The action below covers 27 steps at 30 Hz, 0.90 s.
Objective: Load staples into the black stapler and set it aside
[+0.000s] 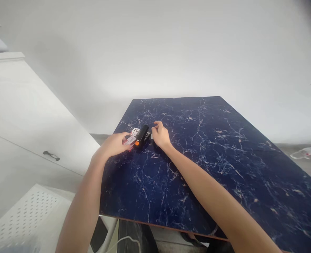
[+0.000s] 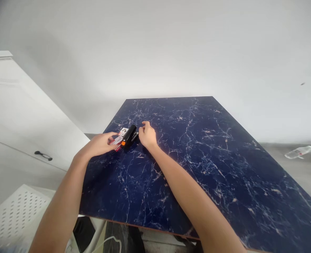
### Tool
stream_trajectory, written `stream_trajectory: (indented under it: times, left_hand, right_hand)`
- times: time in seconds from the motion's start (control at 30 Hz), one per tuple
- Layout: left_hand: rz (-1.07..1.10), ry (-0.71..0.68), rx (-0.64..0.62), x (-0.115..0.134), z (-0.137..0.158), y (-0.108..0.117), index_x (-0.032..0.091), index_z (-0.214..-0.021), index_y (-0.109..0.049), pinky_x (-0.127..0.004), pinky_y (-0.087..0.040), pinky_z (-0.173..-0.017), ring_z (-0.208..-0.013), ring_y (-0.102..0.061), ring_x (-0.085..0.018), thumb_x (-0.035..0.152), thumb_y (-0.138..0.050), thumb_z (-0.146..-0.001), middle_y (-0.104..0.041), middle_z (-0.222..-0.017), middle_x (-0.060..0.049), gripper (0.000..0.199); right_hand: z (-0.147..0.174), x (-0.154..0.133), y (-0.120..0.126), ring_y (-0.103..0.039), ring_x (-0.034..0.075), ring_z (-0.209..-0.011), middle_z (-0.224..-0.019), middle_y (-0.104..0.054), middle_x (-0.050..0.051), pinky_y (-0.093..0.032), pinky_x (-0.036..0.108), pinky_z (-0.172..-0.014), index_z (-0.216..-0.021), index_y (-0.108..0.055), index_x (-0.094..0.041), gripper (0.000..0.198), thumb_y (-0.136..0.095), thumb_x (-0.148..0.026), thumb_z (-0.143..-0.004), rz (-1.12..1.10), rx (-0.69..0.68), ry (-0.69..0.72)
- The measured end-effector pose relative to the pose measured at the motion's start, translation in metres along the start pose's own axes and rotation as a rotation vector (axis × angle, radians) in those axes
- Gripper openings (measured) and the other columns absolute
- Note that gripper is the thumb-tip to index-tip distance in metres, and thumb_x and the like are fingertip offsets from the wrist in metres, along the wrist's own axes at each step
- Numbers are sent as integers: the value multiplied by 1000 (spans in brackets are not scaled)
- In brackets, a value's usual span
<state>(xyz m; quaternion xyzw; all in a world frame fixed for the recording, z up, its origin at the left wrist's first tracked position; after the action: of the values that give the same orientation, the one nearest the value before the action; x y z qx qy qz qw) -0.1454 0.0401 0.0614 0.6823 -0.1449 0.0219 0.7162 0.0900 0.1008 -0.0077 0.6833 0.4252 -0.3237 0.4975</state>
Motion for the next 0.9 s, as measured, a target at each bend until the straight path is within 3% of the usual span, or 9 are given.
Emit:
stream_trajectory:
  times: [0.1, 0.17, 0.23, 0.37, 0.47, 0.53, 0.67, 0.83, 0.9]
  left_hand:
    - [-83, 19, 288, 16, 4, 10, 25, -135, -62, -36, -49, -78, -96, -68, -28, 46, -63, -88, -75, -107, -7, 52]
    - [-115, -66, 461, 35, 8, 9, 23, -129, -65, -38, -49, -83, -98, -66, -28, 44, -59, -92, -74, -106, -8, 43]
    - [-165, -199, 534, 57, 11, -1, 21, -117, -70, -41, -48, -89, -99, -63, -29, 44, -59, -94, -72, -104, -9, 35]
    - [-292, -403, 397, 90, 13, -37, 18, -90, -76, -49, -47, -95, -108, -58, -34, 55, -62, -93, -68, -105, -15, 39]
    - [-340, -450, 376, 93, 12, -55, 15, -100, -76, -54, -43, -105, -127, -51, -40, 53, -68, -90, -57, -136, -20, 40]
    - [-321, -404, 403, 86, 9, -59, 16, -117, -72, -59, -36, -112, -140, -40, -44, 48, -74, -86, -44, -153, -21, 44]
    - [-219, -207, 395, 67, -1, -62, 26, -151, -48, -68, -31, -114, -146, -30, -51, 54, -76, -81, -28, -164, -19, 80]
    - [-185, -71, 310, 53, -13, -65, 28, -160, -34, -63, -43, -107, -143, -38, -48, 57, -66, -87, -26, -165, -20, 85]
    - [-189, -44, 298, 51, -17, -64, 28, -160, -34, -60, -48, -102, -140, -42, -46, 56, -63, -88, -30, -163, -20, 82]
  right_hand:
    - [-2, 4, 0, -68, 25, -88, -92, -71, 7, -50, 38, -85, -124, -57, -21, 36, -40, -40, -99, -87, 60, -49]
    - [-4, 8, 0, -68, 23, -84, -91, -71, 5, -50, 36, -80, -120, -57, -23, 36, -37, -46, -100, -152, 90, -82]
    - [-5, 11, 0, -67, 22, -81, -90, -70, 4, -50, 34, -77, -113, -57, -25, 35, -34, -49, -101, -186, 111, -100]
    - [-2, 8, 2, -66, 22, -83, -90, -69, 5, -48, 33, -78, -100, -55, -24, 37, -30, -51, -103, -106, 179, -78]
    - [4, 1, 1, -65, 25, -85, -89, -68, 7, -46, 35, -79, -94, -53, -23, 40, -27, -51, -105, 55, 187, -17]
    - [8, -5, -2, -65, 25, -83, -85, -67, 7, -44, 34, -77, -92, -53, -23, 42, -26, -51, -106, 162, 107, 43]
    - [12, -12, -7, -65, 24, -78, -79, -66, 5, -42, 32, -74, -87, -53, -23, 45, -24, -50, -108, 275, -63, 168]
    - [15, -13, -6, -66, 25, -87, -94, -69, 10, -43, 32, -76, -94, -56, -22, 42, -26, -48, -108, 344, 48, 124]
    - [16, -13, -9, -66, 26, -88, -98, -70, 11, -44, 34, -78, -99, -57, -21, 38, -30, -47, -107, 351, 20, 142]
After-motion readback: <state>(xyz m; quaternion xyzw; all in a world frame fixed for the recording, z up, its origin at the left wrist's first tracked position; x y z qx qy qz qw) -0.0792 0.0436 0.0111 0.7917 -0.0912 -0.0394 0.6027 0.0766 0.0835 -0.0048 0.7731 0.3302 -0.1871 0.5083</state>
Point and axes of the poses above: each hand's wrist, its own z-axis away from the middle knuckle, its own y-axis out of the back of the hand, x = y × z, the point moved 2 cm from there along -z, towards the middle knuckle
